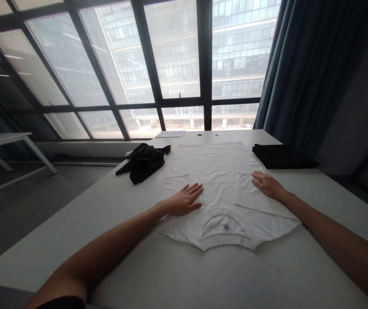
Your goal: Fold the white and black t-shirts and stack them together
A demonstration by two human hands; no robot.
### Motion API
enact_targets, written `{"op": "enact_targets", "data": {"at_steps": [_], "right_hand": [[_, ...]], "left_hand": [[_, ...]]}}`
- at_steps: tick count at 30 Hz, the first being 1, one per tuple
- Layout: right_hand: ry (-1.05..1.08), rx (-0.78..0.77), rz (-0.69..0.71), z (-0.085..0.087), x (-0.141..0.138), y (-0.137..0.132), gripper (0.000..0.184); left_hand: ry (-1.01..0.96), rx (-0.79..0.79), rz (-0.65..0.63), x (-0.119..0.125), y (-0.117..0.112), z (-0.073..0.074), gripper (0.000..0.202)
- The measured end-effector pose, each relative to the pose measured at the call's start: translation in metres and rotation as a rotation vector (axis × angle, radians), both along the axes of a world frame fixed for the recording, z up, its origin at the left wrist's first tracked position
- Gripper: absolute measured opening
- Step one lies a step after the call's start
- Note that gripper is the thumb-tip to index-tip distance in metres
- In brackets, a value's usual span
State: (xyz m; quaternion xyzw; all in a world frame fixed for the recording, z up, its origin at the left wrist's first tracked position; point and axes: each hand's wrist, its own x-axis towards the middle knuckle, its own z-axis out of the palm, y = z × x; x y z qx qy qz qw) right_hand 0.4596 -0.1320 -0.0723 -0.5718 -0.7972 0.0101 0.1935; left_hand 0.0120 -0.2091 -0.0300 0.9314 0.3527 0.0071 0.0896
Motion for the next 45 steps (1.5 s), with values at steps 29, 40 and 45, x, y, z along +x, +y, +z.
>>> {"op": "enact_targets", "data": {"at_steps": [29, 40, 45], "right_hand": [[0.017, -0.014, -0.004, -0.001, 0.000, 0.001, 0.051], [-0.009, 0.001, -0.009, -0.004, 0.000, 0.002, 0.052], [-0.016, -0.001, -0.002, -0.002, -0.001, 0.001, 0.053]], "left_hand": [[0.030, -0.010, 0.048, -0.008, 0.004, 0.004, 0.070], [-0.049, -0.249, -0.039, 0.039, -0.040, 0.024, 0.073], [-0.302, -0.417, -0.075, 0.083, -0.055, 0.048, 0.070]]}}
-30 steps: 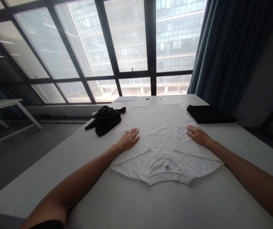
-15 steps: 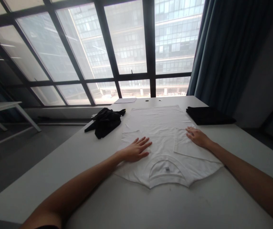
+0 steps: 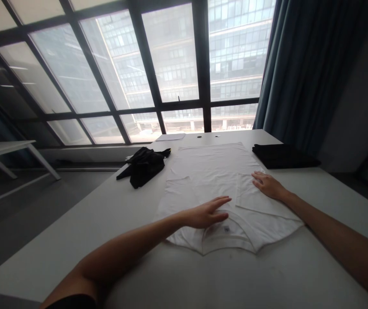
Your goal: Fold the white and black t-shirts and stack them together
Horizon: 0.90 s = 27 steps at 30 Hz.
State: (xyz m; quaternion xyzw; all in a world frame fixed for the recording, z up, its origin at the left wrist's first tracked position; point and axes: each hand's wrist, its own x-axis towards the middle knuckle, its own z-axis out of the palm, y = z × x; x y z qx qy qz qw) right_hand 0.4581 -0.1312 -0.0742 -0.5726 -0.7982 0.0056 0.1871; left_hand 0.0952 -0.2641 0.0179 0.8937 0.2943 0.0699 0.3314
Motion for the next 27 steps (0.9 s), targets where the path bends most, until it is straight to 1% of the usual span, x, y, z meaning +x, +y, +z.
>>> {"op": "enact_targets", "data": {"at_steps": [2, 4, 7, 9, 10, 12, 14, 17, 20, 22, 23, 25, 27], "right_hand": [[-0.001, -0.002, -0.005, 0.001, -0.001, 0.000, 0.054], [-0.005, -0.003, -0.010, 0.001, -0.001, 0.000, 0.053], [-0.009, -0.012, -0.017, 0.002, -0.002, 0.001, 0.051], [-0.008, -0.018, -0.020, 0.002, -0.004, 0.001, 0.051], [-0.006, -0.017, -0.020, 0.002, -0.004, 0.001, 0.051], [0.008, -0.012, -0.017, 0.002, -0.006, 0.000, 0.051], [0.036, -0.012, -0.009, 0.003, -0.006, -0.001, 0.050], [0.110, -0.001, -0.048, 0.009, -0.005, -0.001, 0.046], [0.191, 0.127, -0.099, 0.021, -0.005, -0.004, 0.044], [0.204, 0.214, -0.049, 0.029, -0.009, -0.009, 0.046], [0.191, 0.224, 0.001, 0.031, -0.013, -0.012, 0.047], [0.132, 0.168, 0.117, 0.031, -0.023, -0.019, 0.049], [0.052, 0.048, 0.199, 0.026, -0.031, -0.024, 0.049]], "left_hand": [[-0.053, 0.092, -0.018, 0.027, 0.001, 0.005, 0.066], [-0.033, 0.232, -0.064, 0.059, 0.006, 0.005, 0.063], [-0.008, 0.454, -0.128, 0.106, 0.012, -0.008, 0.060], [-0.008, 0.542, -0.153, 0.128, 0.013, -0.021, 0.062], [-0.004, 0.559, -0.162, 0.134, 0.013, -0.028, 0.063], [0.012, 0.552, -0.178, 0.140, 0.012, -0.037, 0.065], [0.024, 0.523, -0.203, 0.137, 0.010, -0.043, 0.065], [0.021, 0.490, -0.225, 0.129, 0.009, -0.044, 0.063], [0.016, 0.478, -0.223, 0.127, 0.009, -0.044, 0.063], [0.014, 0.480, -0.224, 0.129, 0.010, -0.045, 0.063], [0.013, 0.484, -0.225, 0.130, 0.010, -0.045, 0.063], [0.008, 0.499, -0.221, 0.132, 0.011, -0.046, 0.062], [0.003, 0.511, -0.215, 0.132, 0.011, -0.046, 0.060]]}}
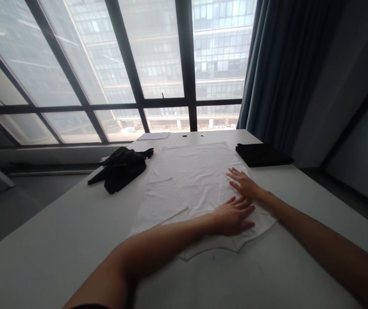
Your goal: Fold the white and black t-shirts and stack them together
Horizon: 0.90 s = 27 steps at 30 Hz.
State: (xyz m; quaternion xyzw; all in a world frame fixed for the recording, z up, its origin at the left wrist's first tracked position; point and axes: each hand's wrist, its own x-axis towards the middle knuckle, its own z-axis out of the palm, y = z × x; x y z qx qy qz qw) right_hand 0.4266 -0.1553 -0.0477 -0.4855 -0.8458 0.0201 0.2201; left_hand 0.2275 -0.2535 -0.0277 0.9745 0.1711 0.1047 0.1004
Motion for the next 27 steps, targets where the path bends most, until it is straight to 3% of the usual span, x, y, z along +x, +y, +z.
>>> {"op": "enact_targets", "data": {"at_steps": [5, 12, 20, 24, 27], "right_hand": [[-0.144, -0.163, -0.007, -0.009, 0.005, 0.002, 0.052], [-0.154, -0.207, -0.221, -0.010, 0.028, 0.012, 0.056], [-0.122, -0.127, -0.301, -0.018, 0.024, 0.014, 0.053], [-0.082, -0.094, -0.518, -0.023, 0.025, 0.014, 0.058], [-0.056, -0.087, -0.603, -0.025, 0.025, 0.014, 0.065]], "left_hand": [[0.003, -0.015, 0.003, -0.001, -0.001, 0.002, 0.059], [0.031, -0.062, 0.000, -0.002, 0.000, 0.002, 0.062], [0.049, -0.047, -0.013, -0.002, 0.001, 0.002, 0.067], [0.057, -0.043, -0.013, -0.002, 0.000, 0.002, 0.068], [0.065, -0.039, -0.017, -0.002, 0.000, 0.002, 0.068]]}}
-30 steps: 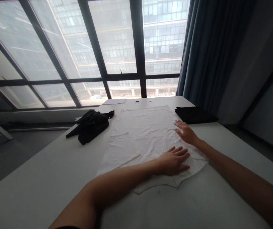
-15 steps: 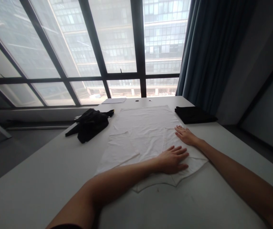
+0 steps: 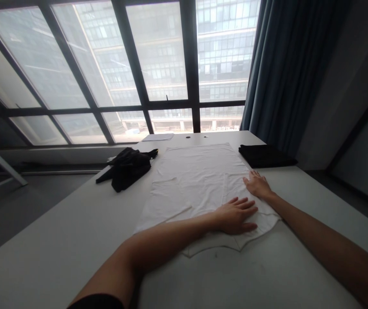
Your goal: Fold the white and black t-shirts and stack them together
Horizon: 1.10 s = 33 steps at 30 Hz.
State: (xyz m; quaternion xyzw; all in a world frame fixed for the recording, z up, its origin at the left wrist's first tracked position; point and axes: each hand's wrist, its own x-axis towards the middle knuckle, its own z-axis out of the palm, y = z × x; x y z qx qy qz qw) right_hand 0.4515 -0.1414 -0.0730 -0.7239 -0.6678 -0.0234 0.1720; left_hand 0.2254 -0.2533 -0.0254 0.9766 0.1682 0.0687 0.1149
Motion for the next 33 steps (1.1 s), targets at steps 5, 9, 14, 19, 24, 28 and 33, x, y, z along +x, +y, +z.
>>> {"op": "enact_targets", "data": {"at_steps": [5, 9, 14, 19, 24, 28, 33], "right_hand": [[0.007, -0.016, 0.000, 0.001, -0.001, 0.000, 0.068], [0.022, 0.003, 0.010, -0.002, -0.001, 0.001, 0.067], [-0.006, 0.078, -0.001, 0.006, -0.002, -0.004, 0.064], [-0.102, 0.204, 0.412, 0.022, -0.012, -0.012, 0.055], [-0.060, 0.024, 0.552, 0.010, -0.021, -0.012, 0.051], [-0.046, 0.029, 0.563, 0.004, -0.018, -0.009, 0.051], [-0.047, 0.027, 0.583, 0.006, -0.016, -0.009, 0.053]], "left_hand": [[0.004, -0.002, 0.004, -0.001, -0.001, 0.002, 0.068], [0.009, -0.008, 0.003, -0.002, -0.001, 0.003, 0.068], [0.029, -0.002, -0.011, -0.003, -0.003, 0.003, 0.070], [0.031, -0.018, -0.044, -0.003, -0.004, 0.006, 0.068], [0.025, -0.003, -0.029, -0.002, -0.006, 0.007, 0.067], [0.024, 0.000, -0.029, -0.001, -0.006, 0.007, 0.066], [0.029, -0.002, -0.032, -0.001, -0.006, 0.008, 0.066]]}}
